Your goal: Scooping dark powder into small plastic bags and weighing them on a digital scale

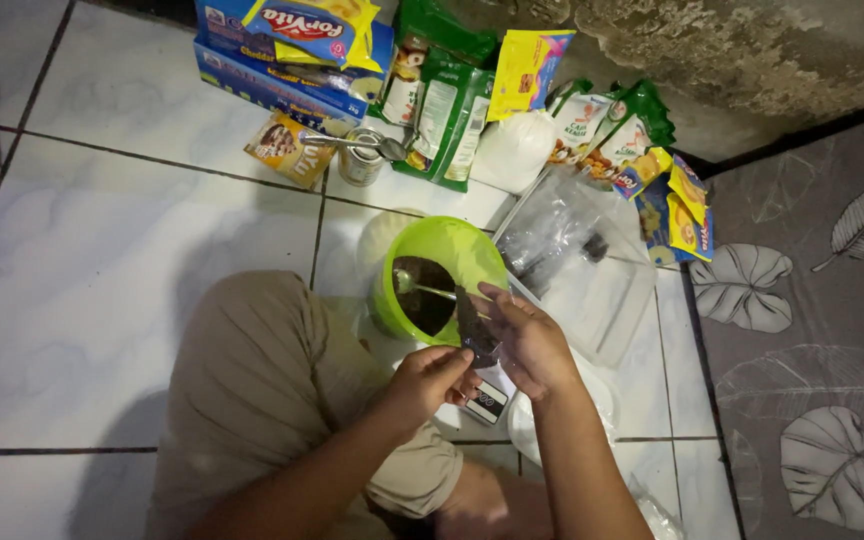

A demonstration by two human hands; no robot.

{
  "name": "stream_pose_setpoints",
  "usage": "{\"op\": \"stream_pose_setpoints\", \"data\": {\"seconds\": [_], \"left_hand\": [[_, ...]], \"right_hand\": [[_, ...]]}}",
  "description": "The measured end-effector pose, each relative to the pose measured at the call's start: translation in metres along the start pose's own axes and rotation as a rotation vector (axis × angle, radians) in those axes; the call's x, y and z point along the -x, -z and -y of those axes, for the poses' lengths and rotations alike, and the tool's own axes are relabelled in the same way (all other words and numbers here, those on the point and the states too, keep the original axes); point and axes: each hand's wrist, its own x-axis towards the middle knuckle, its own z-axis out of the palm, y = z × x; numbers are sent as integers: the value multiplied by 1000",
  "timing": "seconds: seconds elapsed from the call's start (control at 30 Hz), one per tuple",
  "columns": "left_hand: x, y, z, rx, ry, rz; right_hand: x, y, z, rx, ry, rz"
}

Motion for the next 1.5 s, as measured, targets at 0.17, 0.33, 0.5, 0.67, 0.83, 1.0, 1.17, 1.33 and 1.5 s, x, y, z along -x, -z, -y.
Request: {"op": "stream_pose_setpoints", "data": {"seconds": [0.17,0.33,0.5,0.67,0.83,1.0,1.17,1.33,1.5], "left_hand": [[-4,2,5,10,9,-15],[-4,3,8,4,-6,-8],[-6,3,9,6,1,-12],[-4,2,6,-35,10,3],[9,-3,-8,-42,2,-13],[4,-4,4,-15,-140,-5],[19,-15,-12,-29,-225,24],[28,-25,-25,-101,-176,-23],[35,-29,-43,-363,-258,-65]], "right_hand": [[0,-2,1,15,-21,-1],[3,-5,3,28,-33,-1],[-22,19,-18,-19,-2,8],[-6,7,-8,-21,9,17],[-5,10,-11,-17,58,-30],[7,9,-25,-174,210,55],[14,37,-48,-434,425,380],[42,27,-42,-367,770,561],[64,42,-24,-219,782,470]]}}
